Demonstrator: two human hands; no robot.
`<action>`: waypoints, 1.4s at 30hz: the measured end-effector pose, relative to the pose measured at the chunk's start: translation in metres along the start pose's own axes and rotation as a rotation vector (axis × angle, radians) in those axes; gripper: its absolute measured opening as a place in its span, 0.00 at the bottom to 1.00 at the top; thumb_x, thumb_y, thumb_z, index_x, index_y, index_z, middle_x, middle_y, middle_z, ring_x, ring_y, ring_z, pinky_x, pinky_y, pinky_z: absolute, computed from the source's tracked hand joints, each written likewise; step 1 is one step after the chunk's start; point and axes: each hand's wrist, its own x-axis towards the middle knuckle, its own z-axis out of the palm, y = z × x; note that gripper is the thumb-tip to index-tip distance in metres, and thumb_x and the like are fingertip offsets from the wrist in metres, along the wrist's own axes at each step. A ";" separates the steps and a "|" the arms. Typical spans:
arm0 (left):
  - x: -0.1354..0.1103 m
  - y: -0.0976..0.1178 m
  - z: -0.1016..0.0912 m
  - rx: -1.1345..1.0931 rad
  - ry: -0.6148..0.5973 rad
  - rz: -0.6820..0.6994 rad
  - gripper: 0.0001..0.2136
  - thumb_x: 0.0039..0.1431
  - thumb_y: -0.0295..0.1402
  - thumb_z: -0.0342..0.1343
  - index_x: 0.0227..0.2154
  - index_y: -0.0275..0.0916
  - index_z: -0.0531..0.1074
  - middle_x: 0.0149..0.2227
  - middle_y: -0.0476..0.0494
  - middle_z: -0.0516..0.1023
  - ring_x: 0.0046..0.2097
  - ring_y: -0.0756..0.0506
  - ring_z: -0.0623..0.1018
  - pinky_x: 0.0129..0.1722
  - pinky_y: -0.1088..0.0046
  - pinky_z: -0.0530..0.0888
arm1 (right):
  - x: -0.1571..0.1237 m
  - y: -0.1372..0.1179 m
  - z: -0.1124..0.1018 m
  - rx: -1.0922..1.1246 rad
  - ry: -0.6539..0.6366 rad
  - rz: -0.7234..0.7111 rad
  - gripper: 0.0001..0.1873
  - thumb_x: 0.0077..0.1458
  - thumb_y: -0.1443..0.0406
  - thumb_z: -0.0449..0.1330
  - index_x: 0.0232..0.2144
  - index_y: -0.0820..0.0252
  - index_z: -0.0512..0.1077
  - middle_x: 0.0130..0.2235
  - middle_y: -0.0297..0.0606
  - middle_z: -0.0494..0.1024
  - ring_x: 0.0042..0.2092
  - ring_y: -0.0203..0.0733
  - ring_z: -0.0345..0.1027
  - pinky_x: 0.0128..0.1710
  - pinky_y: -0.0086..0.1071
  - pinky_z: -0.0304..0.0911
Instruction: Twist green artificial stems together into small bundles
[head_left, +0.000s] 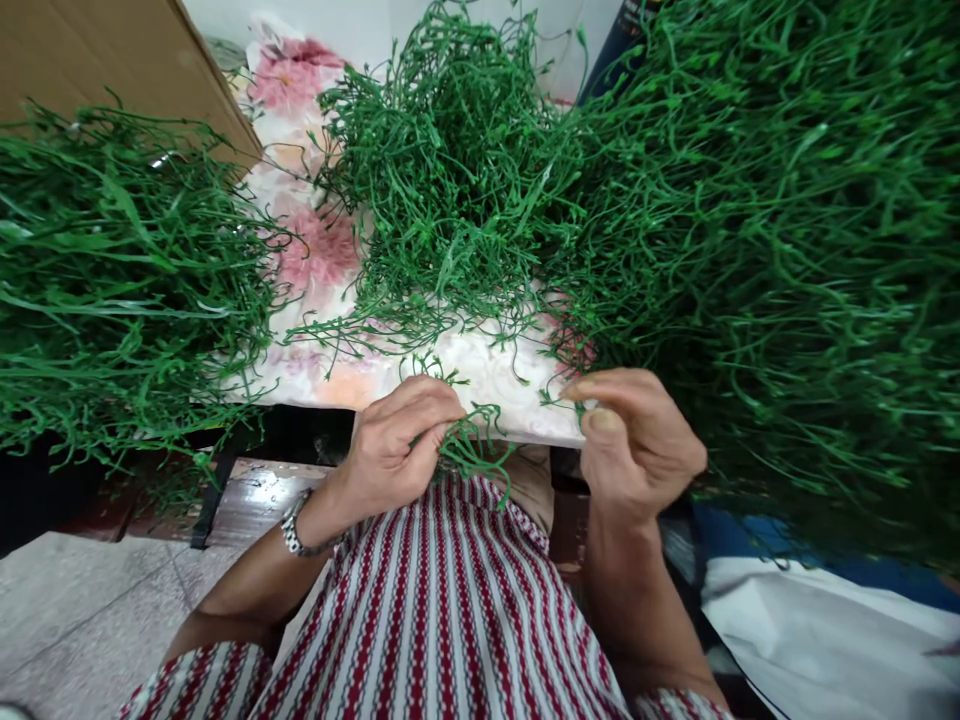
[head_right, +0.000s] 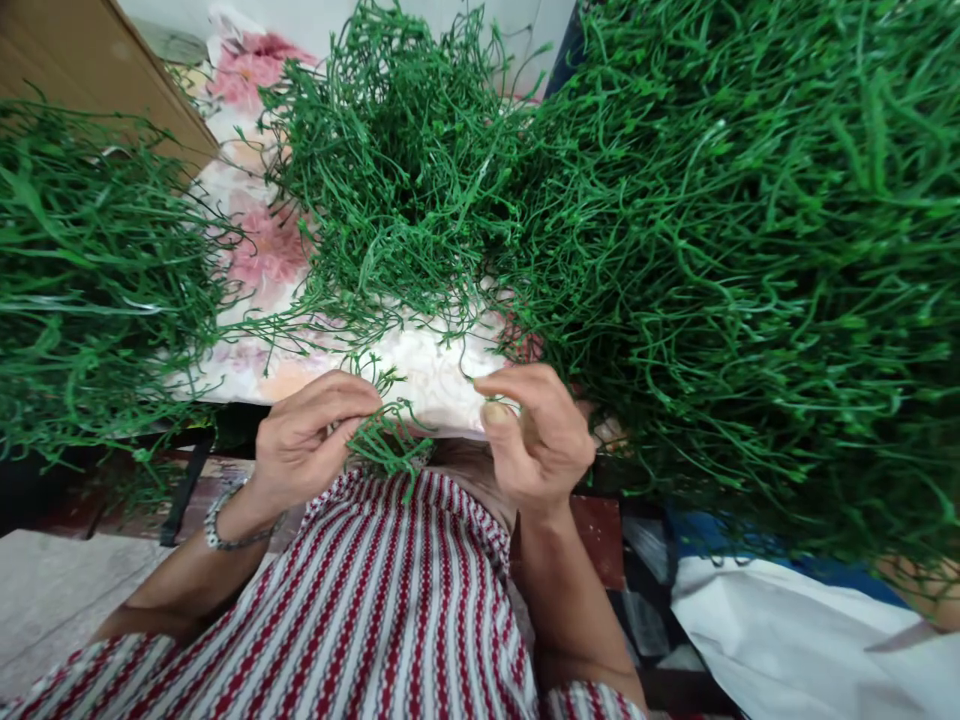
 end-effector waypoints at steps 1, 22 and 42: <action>0.000 0.001 0.001 0.004 -0.035 0.002 0.11 0.52 0.16 0.51 0.35 0.34 0.72 0.33 0.41 0.74 0.38 0.48 0.74 0.37 0.72 0.71 | 0.005 -0.001 -0.001 0.000 -0.055 -0.008 0.08 0.52 0.68 0.58 0.37 0.58 0.74 0.34 0.38 0.75 0.38 0.42 0.69 0.38 0.37 0.65; 0.005 0.008 0.006 -0.240 -0.434 -0.387 0.07 0.59 0.29 0.49 0.25 0.36 0.62 0.24 0.52 0.64 0.27 0.53 0.64 0.28 0.78 0.62 | 0.002 0.008 0.007 0.044 -0.756 -0.112 0.12 0.55 0.58 0.58 0.31 0.63 0.67 0.30 0.38 0.69 0.35 0.37 0.62 0.37 0.33 0.59; -0.005 0.009 0.008 0.169 -0.516 -0.118 0.11 0.55 0.23 0.47 0.19 0.36 0.64 0.19 0.52 0.63 0.23 0.53 0.62 0.25 0.75 0.59 | -0.006 -0.016 -0.001 -0.509 -1.025 -0.149 0.06 0.58 0.67 0.52 0.28 0.61 0.63 0.27 0.37 0.69 0.29 0.38 0.60 0.28 0.31 0.52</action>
